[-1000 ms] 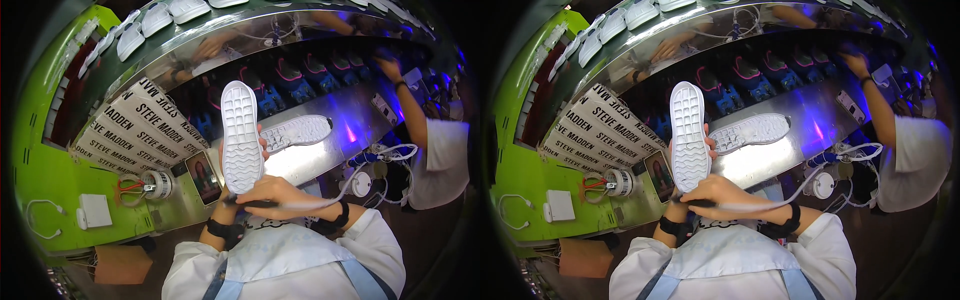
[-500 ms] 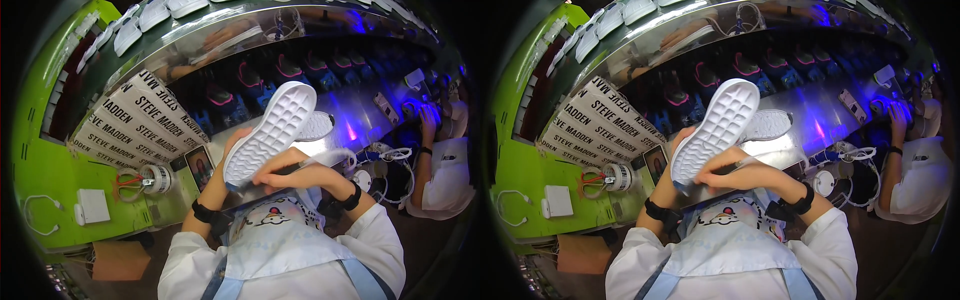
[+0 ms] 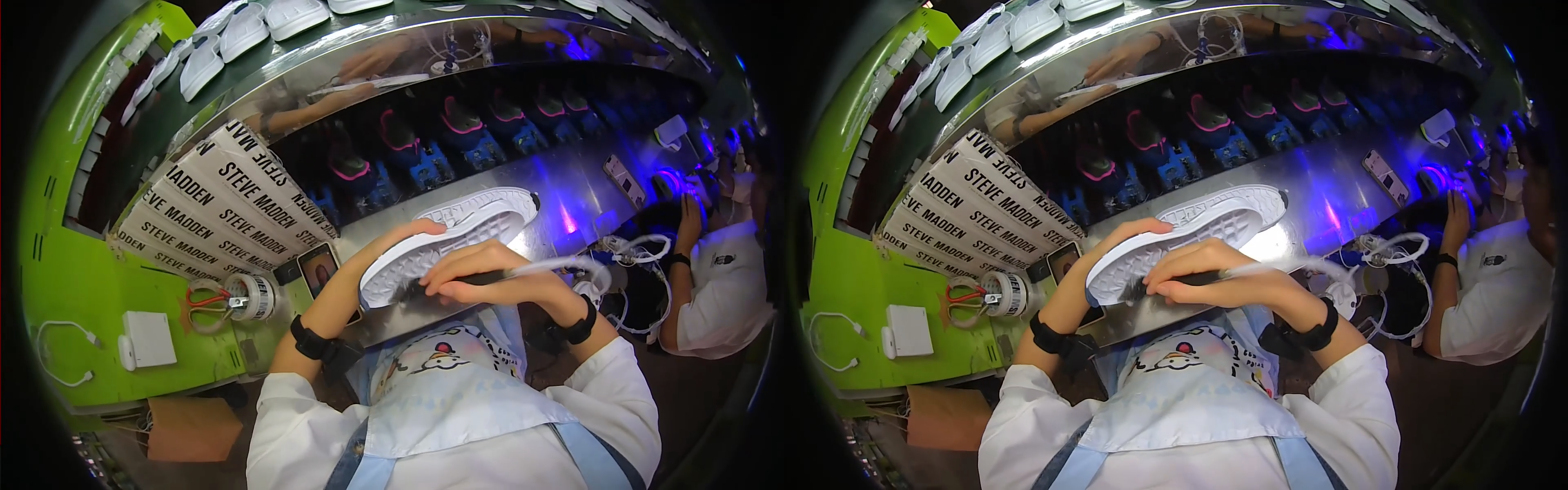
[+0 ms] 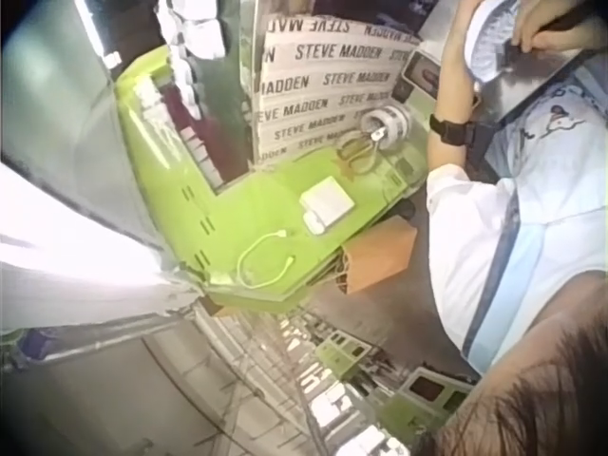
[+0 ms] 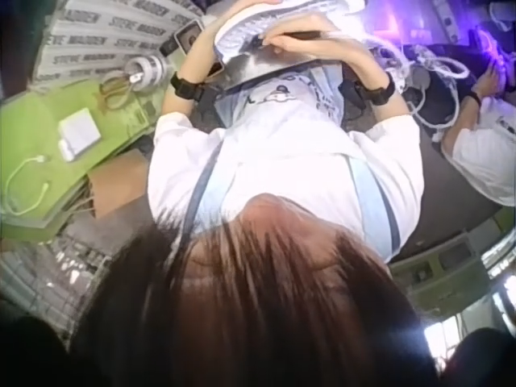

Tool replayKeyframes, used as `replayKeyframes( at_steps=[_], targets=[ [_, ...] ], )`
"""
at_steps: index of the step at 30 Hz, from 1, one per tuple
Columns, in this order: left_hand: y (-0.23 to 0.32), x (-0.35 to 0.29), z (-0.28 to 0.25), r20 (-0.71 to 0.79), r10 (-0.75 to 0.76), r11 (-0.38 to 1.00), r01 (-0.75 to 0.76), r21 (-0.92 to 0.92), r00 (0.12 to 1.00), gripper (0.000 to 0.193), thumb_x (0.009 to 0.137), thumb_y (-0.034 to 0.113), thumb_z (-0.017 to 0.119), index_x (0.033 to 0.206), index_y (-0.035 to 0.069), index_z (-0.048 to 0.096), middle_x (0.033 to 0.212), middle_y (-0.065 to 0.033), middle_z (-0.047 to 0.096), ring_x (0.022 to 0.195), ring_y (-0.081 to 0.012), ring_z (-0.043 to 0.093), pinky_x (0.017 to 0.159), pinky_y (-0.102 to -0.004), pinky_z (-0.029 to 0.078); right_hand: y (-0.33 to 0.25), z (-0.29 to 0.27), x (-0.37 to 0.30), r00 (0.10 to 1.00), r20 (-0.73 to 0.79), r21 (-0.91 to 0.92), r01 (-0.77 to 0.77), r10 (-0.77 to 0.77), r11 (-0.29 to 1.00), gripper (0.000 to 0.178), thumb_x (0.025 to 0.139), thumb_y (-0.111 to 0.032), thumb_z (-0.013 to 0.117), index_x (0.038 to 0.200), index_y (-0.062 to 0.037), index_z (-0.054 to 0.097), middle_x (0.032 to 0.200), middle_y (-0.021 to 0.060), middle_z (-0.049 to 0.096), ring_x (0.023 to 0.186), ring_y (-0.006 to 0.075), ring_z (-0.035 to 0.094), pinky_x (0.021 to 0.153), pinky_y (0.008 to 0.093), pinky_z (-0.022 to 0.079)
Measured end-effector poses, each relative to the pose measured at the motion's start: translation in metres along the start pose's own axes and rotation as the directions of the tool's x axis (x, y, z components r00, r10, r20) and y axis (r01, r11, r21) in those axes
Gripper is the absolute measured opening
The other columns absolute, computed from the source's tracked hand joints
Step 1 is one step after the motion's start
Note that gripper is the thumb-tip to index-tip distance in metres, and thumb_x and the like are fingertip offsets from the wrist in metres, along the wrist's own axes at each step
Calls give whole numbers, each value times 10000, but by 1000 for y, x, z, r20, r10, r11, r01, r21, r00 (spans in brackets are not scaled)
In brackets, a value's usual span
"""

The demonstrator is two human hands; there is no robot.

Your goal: The recorder applies glue to the bottom of white shoe soles using a brush tool at a manufacturing workstation.

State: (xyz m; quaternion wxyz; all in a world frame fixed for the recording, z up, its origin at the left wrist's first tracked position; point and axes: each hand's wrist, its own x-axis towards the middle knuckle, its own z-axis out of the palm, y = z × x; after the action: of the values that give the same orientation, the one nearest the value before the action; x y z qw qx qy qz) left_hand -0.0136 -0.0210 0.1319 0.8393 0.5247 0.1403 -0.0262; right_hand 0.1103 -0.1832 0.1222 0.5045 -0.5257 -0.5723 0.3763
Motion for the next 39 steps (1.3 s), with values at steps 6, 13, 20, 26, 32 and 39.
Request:
replayKeyframes(
  at_steps=[6,13,20,26,32,39],
  targets=[
    [8,27,-19,-33,-441,893,442,87,897,449,806,381,636,1074,21,633,923,-58,645,770,-108,600,673,-198,462,11,-23,-15,980,63,-109,-181,189,977,180,850,-136,611,950,-7,687,929,125,685,788,178,651,735,272,491],
    [-3,23,-35,-85,-272,877,283,388,959,434,847,375,578,998,-23,659,826,-85,658,672,-137,615,585,-240,469,15,-65,-46,872,-284,-68,-433,399,899,175,837,-127,603,885,1,712,812,85,698,742,123,648,683,272,510],
    [37,3,-31,-49,215,791,-204,-577,975,479,878,270,452,1167,-107,515,963,-260,641,816,-396,651,738,-479,562,-32,-12,-12,805,-512,-101,290,-300,952,290,954,-192,480,990,42,646,962,174,661,728,212,652,693,314,524],
    [173,-51,-129,-266,518,554,-555,-621,813,416,988,106,347,1384,-9,290,1365,-197,424,1056,-299,579,770,-303,553,-20,-23,-20,626,-729,4,409,-278,912,207,878,-54,535,1058,25,599,1177,210,576,830,222,637,738,324,515],
    [292,4,-243,-552,827,304,745,594,103,795,781,601,565,1210,-66,498,1218,-270,516,1137,-414,471,996,-518,307,-18,6,-22,683,-729,264,235,33,935,281,782,74,585,1062,57,597,1072,182,626,816,206,655,728,292,530],
    [252,-61,-227,-555,719,695,-398,599,419,433,807,94,599,1185,-83,484,1009,-126,599,826,-183,611,657,-291,511,-5,-4,-29,637,-752,353,169,172,920,264,767,48,614,1030,70,618,1025,180,656,846,214,657,791,289,518]
  ],
)
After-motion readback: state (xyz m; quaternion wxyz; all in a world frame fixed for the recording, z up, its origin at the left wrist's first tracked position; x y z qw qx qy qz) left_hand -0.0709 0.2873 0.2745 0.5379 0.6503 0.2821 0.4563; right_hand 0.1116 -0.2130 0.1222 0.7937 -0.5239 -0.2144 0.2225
